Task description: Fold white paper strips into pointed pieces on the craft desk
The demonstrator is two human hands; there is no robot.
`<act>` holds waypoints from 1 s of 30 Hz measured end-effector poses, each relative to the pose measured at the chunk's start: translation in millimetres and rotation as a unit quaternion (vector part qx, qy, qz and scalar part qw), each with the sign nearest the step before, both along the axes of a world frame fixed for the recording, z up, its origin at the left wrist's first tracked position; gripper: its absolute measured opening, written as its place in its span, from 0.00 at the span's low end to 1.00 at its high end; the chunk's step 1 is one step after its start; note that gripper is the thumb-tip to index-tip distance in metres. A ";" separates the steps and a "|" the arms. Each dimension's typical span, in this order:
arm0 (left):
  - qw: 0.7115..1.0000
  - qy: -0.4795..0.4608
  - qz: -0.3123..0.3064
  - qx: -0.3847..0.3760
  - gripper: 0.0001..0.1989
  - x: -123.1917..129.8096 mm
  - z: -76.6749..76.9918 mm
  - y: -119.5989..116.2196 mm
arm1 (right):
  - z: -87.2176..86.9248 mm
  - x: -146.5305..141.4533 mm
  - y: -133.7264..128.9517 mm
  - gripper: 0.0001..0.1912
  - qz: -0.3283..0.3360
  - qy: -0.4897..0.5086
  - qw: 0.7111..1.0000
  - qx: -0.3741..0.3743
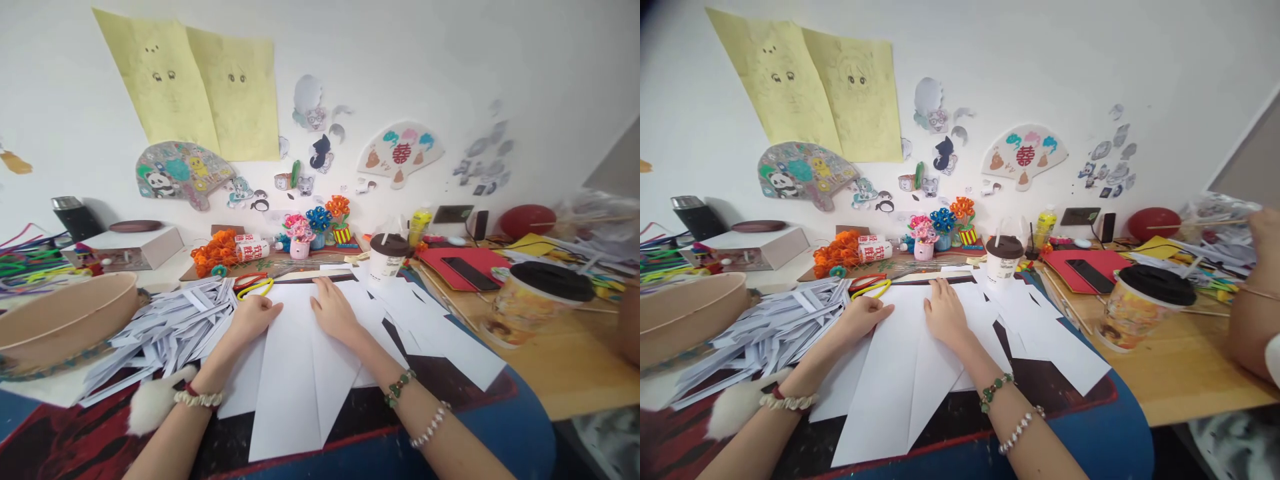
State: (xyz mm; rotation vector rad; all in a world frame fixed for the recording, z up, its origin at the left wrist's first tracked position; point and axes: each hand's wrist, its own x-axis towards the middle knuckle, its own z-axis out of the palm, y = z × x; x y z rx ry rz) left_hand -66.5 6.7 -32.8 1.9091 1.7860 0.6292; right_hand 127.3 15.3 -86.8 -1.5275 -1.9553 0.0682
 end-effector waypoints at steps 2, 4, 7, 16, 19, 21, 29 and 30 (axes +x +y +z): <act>1.000 0.001 -0.015 0.019 0.19 0.8 3.3 -0.7 | 5.6 2.1 2.6 0.20 -0.009 0.020 1.000 0.017; 0.999 0.000 -0.024 0.040 0.19 -0.2 7.9 -0.8 | 12.5 4.8 4.7 0.17 -0.029 0.036 0.998 0.033; 0.996 0.015 -0.011 0.092 0.19 -5.8 15.6 0.3 | 24.0 8.9 4.0 0.15 -0.057 0.044 0.996 0.049; 0.986 -0.015 0.040 0.163 0.17 -23.7 33.7 -0.7 | 43.2 20.3 -9.8 0.21 -0.121 -0.025 0.992 -0.014; 0.982 -0.040 0.056 0.173 0.17 -28.5 35.3 -1.4 | 48.2 22.0 -13.8 0.23 -0.141 -0.037 0.989 -0.033; 0.980 -0.051 0.062 0.180 0.19 -31.6 35.1 -1.2 | 54.1 22.8 -16.1 0.23 -0.147 -0.045 0.988 -0.033; 0.988 -0.139 -0.017 0.064 0.19 -13.2 18.1 3.3 | 84.7 50.7 -10.1 0.18 -0.124 -0.114 0.985 -0.030; 0.992 -0.115 -0.017 0.049 0.19 -6.9 14.6 3.8 | 85.2 54.6 -9.2 0.17 -0.115 -0.122 0.985 -0.032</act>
